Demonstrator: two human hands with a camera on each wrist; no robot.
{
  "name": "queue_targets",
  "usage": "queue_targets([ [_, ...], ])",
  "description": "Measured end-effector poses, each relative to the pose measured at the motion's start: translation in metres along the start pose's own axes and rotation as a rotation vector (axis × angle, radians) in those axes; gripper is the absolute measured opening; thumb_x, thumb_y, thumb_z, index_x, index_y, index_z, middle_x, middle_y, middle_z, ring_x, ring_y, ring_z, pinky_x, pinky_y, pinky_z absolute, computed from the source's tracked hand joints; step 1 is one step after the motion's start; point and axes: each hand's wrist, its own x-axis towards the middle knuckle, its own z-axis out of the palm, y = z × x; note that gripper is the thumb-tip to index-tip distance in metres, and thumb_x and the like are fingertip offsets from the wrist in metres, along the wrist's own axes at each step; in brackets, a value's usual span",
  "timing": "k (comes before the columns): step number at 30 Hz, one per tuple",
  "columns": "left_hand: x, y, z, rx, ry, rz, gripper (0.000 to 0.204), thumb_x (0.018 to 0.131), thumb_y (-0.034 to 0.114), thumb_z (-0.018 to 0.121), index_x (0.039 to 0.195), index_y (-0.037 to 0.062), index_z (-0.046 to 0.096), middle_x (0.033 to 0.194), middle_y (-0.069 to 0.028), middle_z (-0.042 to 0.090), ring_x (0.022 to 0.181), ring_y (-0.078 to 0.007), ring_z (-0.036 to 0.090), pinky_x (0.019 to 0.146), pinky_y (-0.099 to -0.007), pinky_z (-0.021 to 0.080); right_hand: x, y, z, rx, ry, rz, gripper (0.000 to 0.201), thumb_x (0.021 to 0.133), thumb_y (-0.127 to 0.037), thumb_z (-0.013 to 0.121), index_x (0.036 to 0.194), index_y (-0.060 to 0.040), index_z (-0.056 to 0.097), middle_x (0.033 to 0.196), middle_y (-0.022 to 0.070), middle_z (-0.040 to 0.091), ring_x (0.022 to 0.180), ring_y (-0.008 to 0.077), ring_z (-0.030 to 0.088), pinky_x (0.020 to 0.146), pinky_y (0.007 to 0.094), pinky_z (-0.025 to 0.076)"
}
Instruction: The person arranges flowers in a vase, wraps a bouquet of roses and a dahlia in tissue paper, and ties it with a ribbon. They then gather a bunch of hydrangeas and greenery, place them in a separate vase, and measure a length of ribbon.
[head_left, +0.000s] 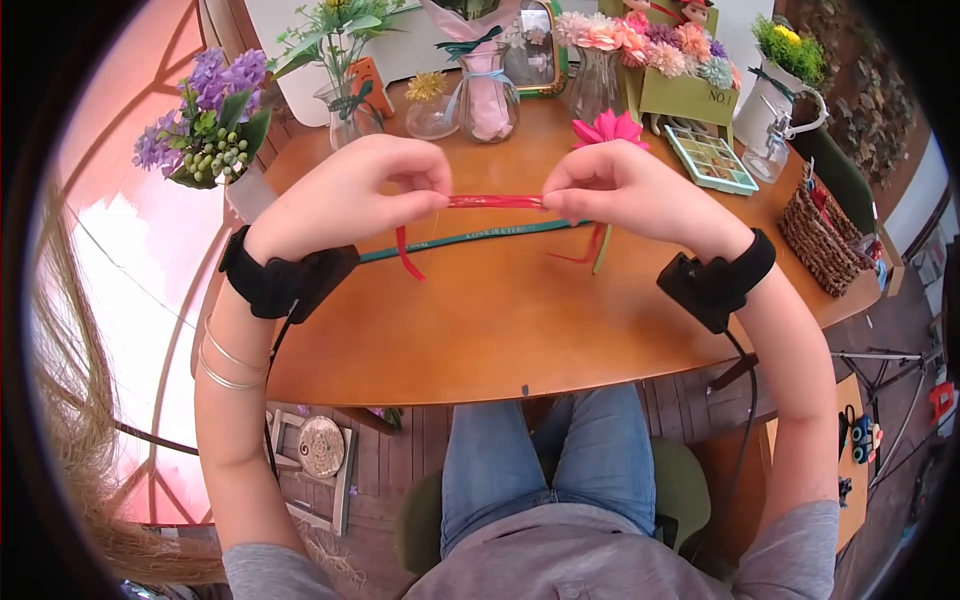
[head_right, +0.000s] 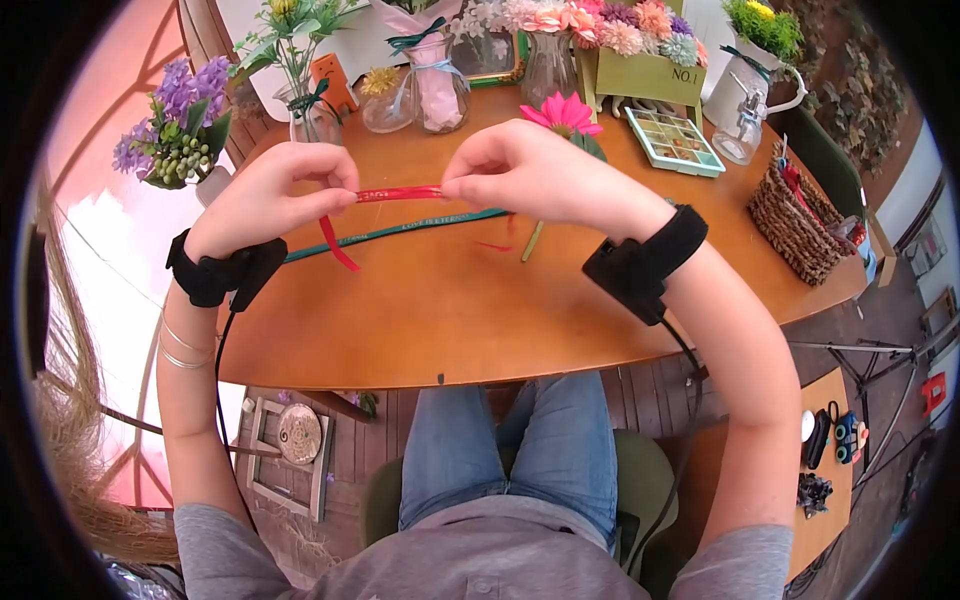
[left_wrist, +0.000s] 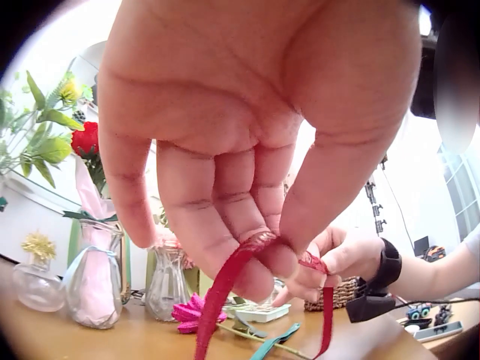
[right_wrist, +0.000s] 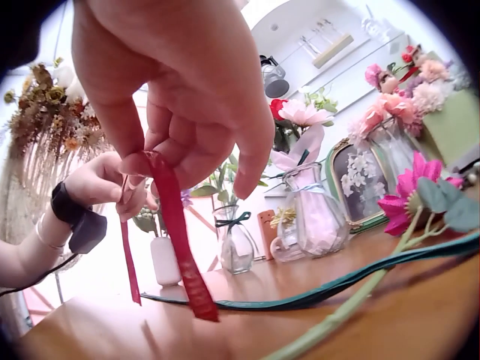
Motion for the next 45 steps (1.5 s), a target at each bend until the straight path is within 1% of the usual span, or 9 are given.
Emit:
queue_targets([
  [2, -0.004, -0.008, -0.001, -0.013, -0.049, -0.12, 0.009, 0.075, 0.006, 0.054, 0.075, -0.0027, 0.051, 0.067, -0.005, 0.053, 0.067, -0.0118, 0.053, 0.064, -0.0242, 0.043, -0.006, 0.007, -0.01, -0.067, 0.014, 0.053, 0.021, 0.079, -0.019, 0.055, 0.083, 0.0012, 0.059, 0.068, 0.0012, 0.056, 0.066, 0.0071, 0.051, 0.061, 0.0222, 0.042],
  [6, -0.008, -0.042, 0.001, -0.052, -0.041, -0.153, 0.01, 0.075, 0.007, 0.053, 0.075, -0.0029, 0.053, 0.061, -0.0055, 0.053, 0.057, -0.0114, 0.05, 0.055, -0.0249, 0.042, -0.015, 0.019, -0.031, -0.335, 0.036, 0.119, 0.023, 0.078, -0.021, 0.055, 0.079, 0.0017, 0.058, 0.064, 0.0021, 0.052, 0.064, 0.008, 0.049, 0.058, 0.0231, 0.04],
  [9, -0.009, -0.063, -0.004, -0.164, -0.186, -0.403, 0.008, 0.076, 0.005, 0.053, 0.072, -0.002, 0.053, 0.062, -0.0029, 0.054, 0.057, -0.0083, 0.051, 0.055, -0.0217, 0.042, -0.019, 0.029, -0.041, -0.354, 0.093, 0.172, 0.019, 0.079, -0.018, 0.055, 0.075, 0.0005, 0.057, 0.062, -0.0018, 0.05, 0.059, 0.0047, 0.045, 0.054, 0.0201, 0.038],
  [11, -0.012, -0.077, -0.004, -0.196, -0.209, -0.43, 0.007, 0.075, 0.004, 0.052, 0.072, -0.0021, 0.053, 0.063, -0.0029, 0.054, 0.058, -0.0083, 0.051, 0.055, -0.0214, 0.043, -0.019, 0.033, -0.047, -0.424, 0.067, 0.328, 0.021, 0.078, -0.02, 0.056, 0.073, 0.0005, 0.057, 0.059, -0.0014, 0.049, 0.058, 0.006, 0.045, 0.054, 0.0209, 0.037],
  [15, -0.019, -0.096, 0.002, -0.29, -0.229, -0.552, 0.006, 0.075, 0.003, 0.052, 0.074, -0.0023, 0.055, 0.066, -0.0034, 0.056, 0.061, -0.0086, 0.053, 0.057, -0.021, 0.045, -0.02, 0.048, -0.053, -0.387, 0.083, 0.396, 0.027, 0.074, -0.026, 0.059, 0.068, 0.0004, 0.058, 0.056, 0.001, 0.049, 0.054, 0.0083, 0.046, 0.052, 0.0235, 0.038],
  [25, -0.021, -0.111, 0.009, -0.171, -0.32, -0.59, 0.009, 0.075, 0.007, 0.056, 0.072, -0.0012, 0.058, 0.066, -0.0037, 0.057, 0.061, -0.0095, 0.054, 0.057, -0.0213, 0.046, -0.016, 0.063, -0.063, -0.413, 0.031, 0.513, 0.032, 0.071, -0.031, 0.063, 0.063, -0.001, 0.058, 0.057, 0.0006, 0.051, 0.055, 0.0083, 0.046, 0.049, 0.0219, 0.039],
  [30, -0.019, -0.113, 0.01, -0.096, -0.364, -0.613, 0.014, 0.072, 0.011, 0.064, 0.069, -0.0006, 0.057, 0.064, -0.0039, 0.057, 0.06, -0.01, 0.055, 0.055, -0.0221, 0.046, -0.015, 0.075, -0.066, -0.357, 0.024, 0.545, 0.032, 0.07, -0.033, 0.064, 0.064, -0.0026, 0.059, 0.058, 0.0001, 0.05, 0.055, 0.0087, 0.046, 0.05, 0.0213, 0.039],
  [38, -0.021, -0.118, 0.009, -0.132, -0.342, -0.606, 0.015, 0.07, 0.012, 0.065, 0.068, -0.0001, 0.056, 0.063, -0.0035, 0.057, 0.059, -0.01, 0.054, 0.054, -0.0221, 0.045, -0.018, 0.069, -0.066, -0.374, 0.006, 0.592, 0.028, 0.072, -0.03, 0.062, 0.067, -0.0029, 0.059, 0.062, -0.0009, 0.051, 0.058, 0.0073, 0.048, 0.054, 0.0197, 0.041],
  [45, -0.025, -0.119, 0.014, -0.128, -0.314, -0.626, 0.013, 0.07, 0.009, 0.064, 0.067, 0.0007, 0.055, 0.06, -0.002, 0.055, 0.056, -0.0088, 0.052, 0.052, -0.0213, 0.043, -0.017, 0.076, -0.065, -0.397, 0.017, 0.59, 0.031, 0.07, -0.033, 0.064, 0.065, -0.0032, 0.058, 0.06, 0.0001, 0.05, 0.056, 0.0093, 0.047, 0.05, 0.0215, 0.039],
])
